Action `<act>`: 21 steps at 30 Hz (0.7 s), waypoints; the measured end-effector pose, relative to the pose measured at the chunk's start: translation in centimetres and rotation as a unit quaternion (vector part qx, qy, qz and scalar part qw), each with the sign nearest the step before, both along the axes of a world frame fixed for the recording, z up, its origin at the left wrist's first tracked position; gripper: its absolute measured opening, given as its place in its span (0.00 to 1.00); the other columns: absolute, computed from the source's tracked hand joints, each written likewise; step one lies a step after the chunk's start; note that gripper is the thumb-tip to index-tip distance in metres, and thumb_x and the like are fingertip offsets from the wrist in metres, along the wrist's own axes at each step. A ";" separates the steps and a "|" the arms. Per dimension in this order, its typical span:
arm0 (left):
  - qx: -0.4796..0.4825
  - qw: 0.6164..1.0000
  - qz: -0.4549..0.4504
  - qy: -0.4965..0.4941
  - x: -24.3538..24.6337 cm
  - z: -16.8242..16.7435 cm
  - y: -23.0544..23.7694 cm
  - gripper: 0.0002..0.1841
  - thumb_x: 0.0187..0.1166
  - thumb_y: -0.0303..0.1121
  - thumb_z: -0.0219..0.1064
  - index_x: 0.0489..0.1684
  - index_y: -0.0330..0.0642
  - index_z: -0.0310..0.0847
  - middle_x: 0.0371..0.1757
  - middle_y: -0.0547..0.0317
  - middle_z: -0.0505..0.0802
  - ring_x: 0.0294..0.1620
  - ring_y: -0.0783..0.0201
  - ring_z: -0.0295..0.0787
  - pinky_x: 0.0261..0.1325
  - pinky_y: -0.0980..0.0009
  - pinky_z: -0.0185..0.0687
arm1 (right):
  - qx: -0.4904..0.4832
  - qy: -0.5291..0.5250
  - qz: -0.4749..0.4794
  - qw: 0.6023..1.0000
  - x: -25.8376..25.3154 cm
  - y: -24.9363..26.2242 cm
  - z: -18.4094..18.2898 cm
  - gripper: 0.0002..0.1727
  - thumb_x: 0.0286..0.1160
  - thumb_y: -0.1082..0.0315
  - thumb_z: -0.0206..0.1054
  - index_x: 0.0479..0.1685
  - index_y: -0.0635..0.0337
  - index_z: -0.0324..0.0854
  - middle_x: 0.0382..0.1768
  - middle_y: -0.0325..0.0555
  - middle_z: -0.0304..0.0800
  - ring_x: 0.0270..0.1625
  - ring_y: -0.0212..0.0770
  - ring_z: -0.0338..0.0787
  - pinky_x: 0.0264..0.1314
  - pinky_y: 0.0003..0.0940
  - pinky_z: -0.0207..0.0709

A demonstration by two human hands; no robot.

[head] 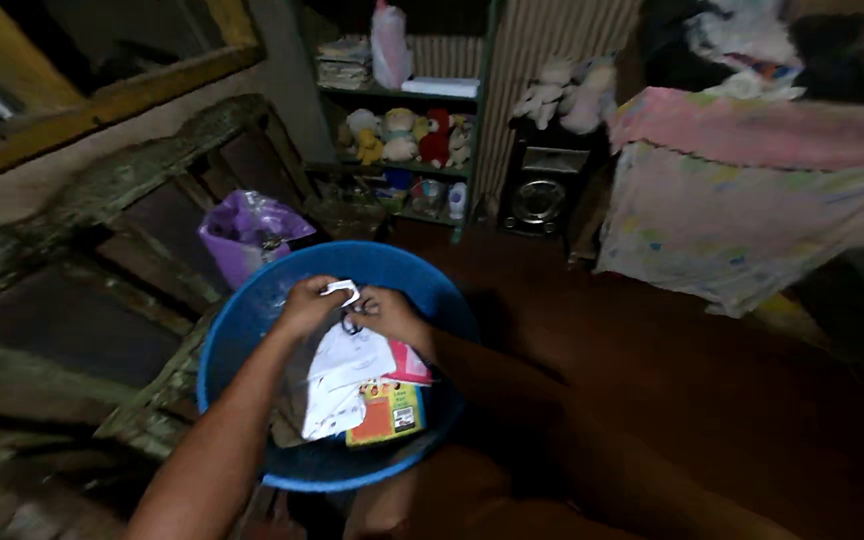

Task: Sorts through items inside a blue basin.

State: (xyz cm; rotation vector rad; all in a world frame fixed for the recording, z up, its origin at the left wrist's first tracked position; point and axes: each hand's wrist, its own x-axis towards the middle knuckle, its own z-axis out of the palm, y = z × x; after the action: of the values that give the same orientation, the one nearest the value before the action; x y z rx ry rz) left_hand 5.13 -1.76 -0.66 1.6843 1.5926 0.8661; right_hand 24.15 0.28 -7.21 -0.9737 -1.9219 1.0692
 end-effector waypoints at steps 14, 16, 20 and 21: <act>0.082 0.980 0.044 -0.177 -1.8 2.3 0.9 0.13 0.81 0.36 0.72 0.54 0.37 0.86 0.44 0.51 0.94 0.41 0.59 0.92 0.49 0.58 0.91 | -0.173 0.046 0.069 0.982 0.5 1.4 -0.4 0.24 0.81 0.49 0.69 0.53 0.64 0.84 0.48 0.53 0.92 0.46 0.44 0.92 0.51 0.44 0.87; 0.081 0.975 0.046 -0.201 -2.2 2.4 1.0 0.13 0.82 0.36 0.71 0.54 0.36 0.85 0.40 0.51 0.94 0.35 0.60 0.90 0.41 0.62 0.90 | -0.192 0.062 0.093 0.975 0.5 1.4 0.0 0.25 0.80 0.47 0.70 0.53 0.63 0.82 0.48 0.51 0.91 0.47 0.43 0.92 0.51 0.43 0.87; 0.073 0.974 0.050 -0.206 -2.5 2.3 1.0 0.13 0.82 0.36 0.71 0.55 0.37 0.84 0.39 0.52 0.93 0.32 0.62 0.88 0.36 0.65 0.88 | -0.175 0.060 0.136 0.973 0.5 1.3 0.1 0.23 0.83 0.48 0.67 0.54 0.63 0.82 0.48 0.50 0.92 0.49 0.42 0.92 0.50 0.40 0.86; 0.073 0.975 0.050 -0.203 -2.4 2.3 1.0 0.13 0.82 0.36 0.72 0.55 0.37 0.85 0.40 0.53 0.93 0.32 0.63 0.88 0.36 0.66 0.87 | -0.170 0.055 0.142 0.974 0.5 1.1 0.2 0.23 0.83 0.48 0.67 0.53 0.63 0.82 0.48 0.50 0.92 0.49 0.41 0.91 0.50 0.40 0.86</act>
State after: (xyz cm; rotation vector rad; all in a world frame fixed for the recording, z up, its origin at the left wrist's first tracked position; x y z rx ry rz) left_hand 2.69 -0.78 1.62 1.4125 1.3660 1.3128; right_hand 24.64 1.37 -6.98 -0.8113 -1.8589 1.6245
